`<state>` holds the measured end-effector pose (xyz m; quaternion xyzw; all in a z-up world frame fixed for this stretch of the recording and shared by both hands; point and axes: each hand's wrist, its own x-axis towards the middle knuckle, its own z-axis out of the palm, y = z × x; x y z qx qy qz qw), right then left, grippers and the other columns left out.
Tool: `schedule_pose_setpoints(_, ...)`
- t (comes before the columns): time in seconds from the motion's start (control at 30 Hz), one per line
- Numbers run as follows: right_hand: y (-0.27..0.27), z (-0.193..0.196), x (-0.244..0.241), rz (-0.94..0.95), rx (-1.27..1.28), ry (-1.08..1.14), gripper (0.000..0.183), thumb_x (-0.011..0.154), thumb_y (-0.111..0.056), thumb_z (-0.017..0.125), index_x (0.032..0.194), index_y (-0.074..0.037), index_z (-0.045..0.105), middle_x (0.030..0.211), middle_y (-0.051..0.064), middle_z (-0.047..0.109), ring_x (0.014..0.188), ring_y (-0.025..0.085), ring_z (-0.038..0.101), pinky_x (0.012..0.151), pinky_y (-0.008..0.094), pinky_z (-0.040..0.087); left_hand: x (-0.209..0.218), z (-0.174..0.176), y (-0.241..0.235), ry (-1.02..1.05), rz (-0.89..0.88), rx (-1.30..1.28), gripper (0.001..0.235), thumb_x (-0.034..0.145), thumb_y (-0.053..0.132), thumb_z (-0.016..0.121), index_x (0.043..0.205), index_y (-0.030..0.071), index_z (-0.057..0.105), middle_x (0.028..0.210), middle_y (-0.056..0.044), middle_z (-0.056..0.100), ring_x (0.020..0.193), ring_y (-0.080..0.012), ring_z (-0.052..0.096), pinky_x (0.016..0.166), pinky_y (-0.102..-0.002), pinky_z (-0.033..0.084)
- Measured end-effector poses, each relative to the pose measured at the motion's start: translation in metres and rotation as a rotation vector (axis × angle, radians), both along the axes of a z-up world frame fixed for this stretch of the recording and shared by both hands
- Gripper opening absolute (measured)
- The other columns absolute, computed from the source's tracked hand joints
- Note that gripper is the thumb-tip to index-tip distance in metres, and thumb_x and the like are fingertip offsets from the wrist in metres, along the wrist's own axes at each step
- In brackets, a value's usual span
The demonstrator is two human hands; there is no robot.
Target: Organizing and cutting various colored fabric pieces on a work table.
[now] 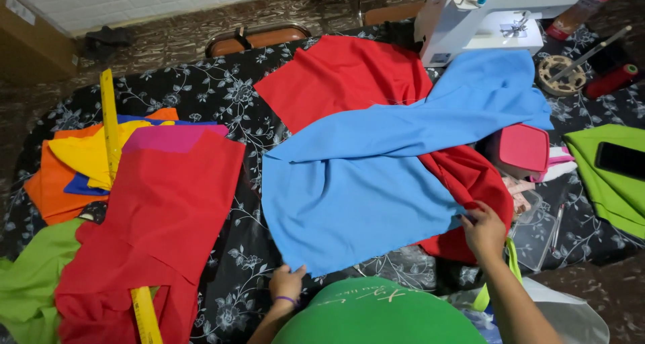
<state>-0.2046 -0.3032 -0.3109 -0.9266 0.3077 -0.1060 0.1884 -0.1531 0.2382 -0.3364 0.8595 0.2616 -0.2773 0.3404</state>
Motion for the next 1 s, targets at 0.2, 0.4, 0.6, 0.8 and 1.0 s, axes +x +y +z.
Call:
schedule_pose_setpoints(0.2, 0.016, 0.053, 0.042, 0.144, -0.078, 0.116, 0.022, 0.088, -0.023, 0.073, 0.102, -0.013, 0.086, 0.114, 0.004, 0.081, 0.1, 0.034, 0.075, 0.079, 0.05, 0.059, 0.02, 0.007, -0.039, 0.025, -0.069, 0.011, 0.034, 0.088, 0.044, 0.083, 0.079, 0.012, 0.075, 0.083, -0.008, 0.084, 0.083, -0.0266, 0.079, 0.077, -0.039, 0.061)
schedule_pose_setpoints(0.4, 0.004, 0.074, 0.08, -0.008, -0.103, 0.208, 0.032, 0.09, -0.044, 0.072, 0.113, -0.027, 0.087, 0.098, 0.011, 0.084, 0.095, 0.039, 0.078, 0.086, 0.05, 0.059, 0.054, -0.021, -0.045, -0.055, 0.185, -0.294, 0.03, 0.073, 0.029, 0.099, 0.074, 0.007, 0.078, 0.074, -0.003, 0.076, 0.064, -0.0154, 0.062, 0.059, -0.036, 0.05)
schedule_pose_setpoints(0.6, -0.041, 0.075, 0.142, -0.101, 0.152, -0.107, 0.023, 0.094, -0.04, 0.085, 0.11, -0.024, 0.086, 0.091, 0.012, 0.081, 0.097, 0.043, 0.077, 0.078, 0.049, 0.059, 0.167, 0.079, -0.031, -0.182, 0.414, -0.768, 0.075, 0.086, 0.01, 0.092, 0.143, -0.013, 0.05, 0.124, -0.021, 0.061, 0.101, -0.0256, 0.072, 0.086, -0.041, 0.065)
schedule_pose_setpoints(0.8, -0.019, 0.118, 0.222, -0.069, 0.905, -0.497, 0.009, 0.096, -0.01, 0.079, 0.095, -0.006, 0.072, 0.085, 0.003, 0.06, 0.077, 0.018, 0.065, 0.062, 0.036, 0.056, 0.213, 0.211, -0.021, -0.343, 0.445, -1.024, 0.032, 0.093, 0.013, 0.088, 0.115, 0.008, 0.065, 0.099, -0.002, 0.064, 0.094, -0.0202, 0.068, 0.09, -0.044, 0.065)
schedule_pose_setpoints(1.0, 0.076, 0.29, 0.237, 0.154, 1.325, -0.601, 0.033, 0.101, -0.002, 0.068, 0.074, -0.012, 0.053, 0.065, 0.006, 0.051, 0.059, 0.019, 0.051, 0.06, 0.031, 0.045, 0.227, 0.195, -0.006, -0.342, 0.618, -1.109, 0.018, 0.098, 0.017, 0.082, 0.107, 0.012, 0.067, 0.089, -0.012, 0.074, 0.085, -0.0208, 0.074, 0.071, -0.038, 0.062)
